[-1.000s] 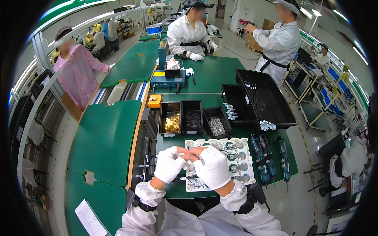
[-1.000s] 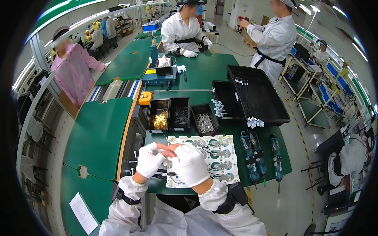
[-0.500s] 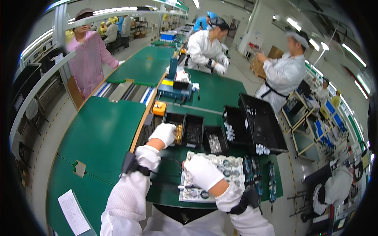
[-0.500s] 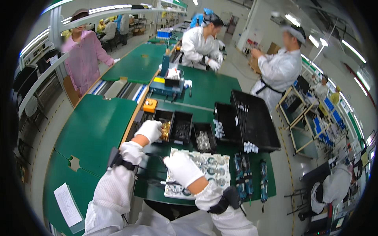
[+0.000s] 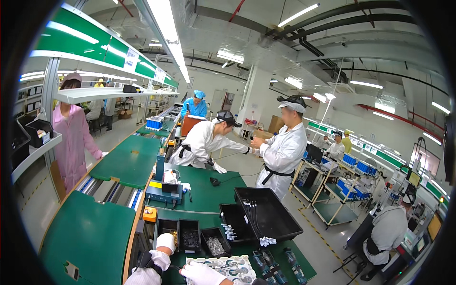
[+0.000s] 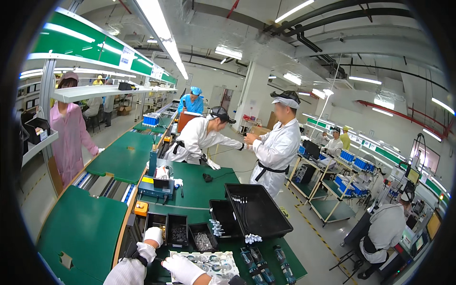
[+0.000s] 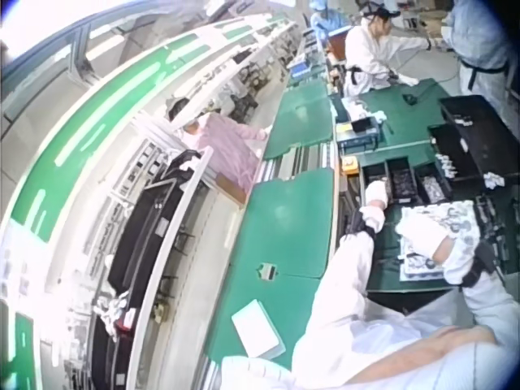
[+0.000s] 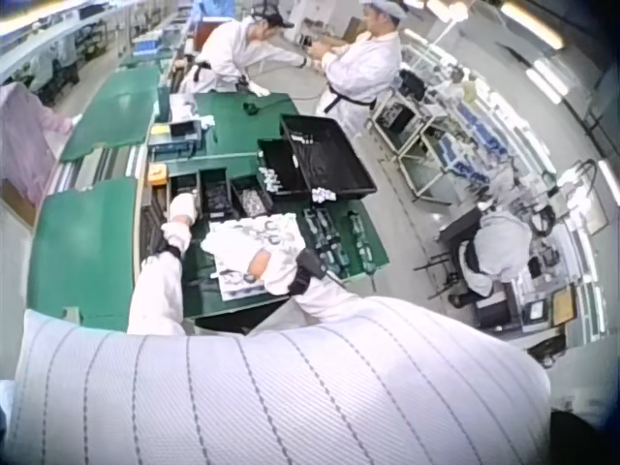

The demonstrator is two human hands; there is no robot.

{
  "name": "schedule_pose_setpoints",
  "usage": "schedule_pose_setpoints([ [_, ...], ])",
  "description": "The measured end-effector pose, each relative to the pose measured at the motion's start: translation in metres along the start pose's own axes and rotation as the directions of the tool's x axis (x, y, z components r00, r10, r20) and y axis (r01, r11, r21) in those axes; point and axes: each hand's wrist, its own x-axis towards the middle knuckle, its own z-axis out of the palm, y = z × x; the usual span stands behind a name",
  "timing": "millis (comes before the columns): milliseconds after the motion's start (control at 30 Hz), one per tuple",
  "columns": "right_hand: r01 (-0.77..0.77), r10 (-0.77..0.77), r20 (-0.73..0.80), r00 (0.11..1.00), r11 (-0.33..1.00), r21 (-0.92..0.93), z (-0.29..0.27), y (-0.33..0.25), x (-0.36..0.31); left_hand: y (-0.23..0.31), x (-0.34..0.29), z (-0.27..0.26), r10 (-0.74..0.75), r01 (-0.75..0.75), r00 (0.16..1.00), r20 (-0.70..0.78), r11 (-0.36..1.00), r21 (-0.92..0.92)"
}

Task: The worker is assembling and screwing components onto a battery pack circuit board at a factory assembly line.

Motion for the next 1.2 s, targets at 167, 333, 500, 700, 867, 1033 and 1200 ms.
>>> schedule_pose_setpoints([
  [167, -0.010, 0.020, 0.079, 0.997, 0.991, -0.135, 0.031, 0.020, -0.003, 0.002, 0.010, -0.001, 0.045, -0.045, 0.999, -0.014, 0.999, 0.007],
  [333, -0.131, 0.135, 0.156, 0.979, 0.991, -0.032, -0.002, -0.005, 0.017, -0.004, 0.006, -0.005, -0.046, 0.045, 0.998, 0.044, 0.999, 0.026],
  [500, -0.378, 0.362, 0.168, 0.917, 0.922, 0.079, -0.001, -0.009, 0.019, 0.003, 0.001, -0.009, -0.074, 0.074, 0.997, -0.030, 0.997, -0.006],
  [700, 0.113, -0.082, 0.159, 0.984, 0.974, -0.197, -0.004, -0.004, 0.012, 0.012, -0.009, -0.031, -0.122, 0.118, 0.992, -0.040, 0.988, -0.098],
  [867, -0.171, 0.177, 0.120, 0.977, 0.983, -0.063, -0.005, -0.014, 0.016, 0.014, -0.016, -0.033, -0.165, 0.162, 0.986, -0.023, 0.982, -0.099],
  [1033, 0.049, -0.029, 0.195, 0.980, 0.994, -0.096, 0.007, 0.001, 0.013, -0.001, -0.008, -0.019, -0.122, 0.107, 0.986, -0.114, 0.986, -0.127],
  [1200, -0.316, 0.320, 0.092, 0.943, 0.947, -0.053, -0.023, 0.002, 0.023, 0.001, -0.017, -0.037, -0.042, 0.018, 0.991, -0.128, 0.983, -0.185],
])
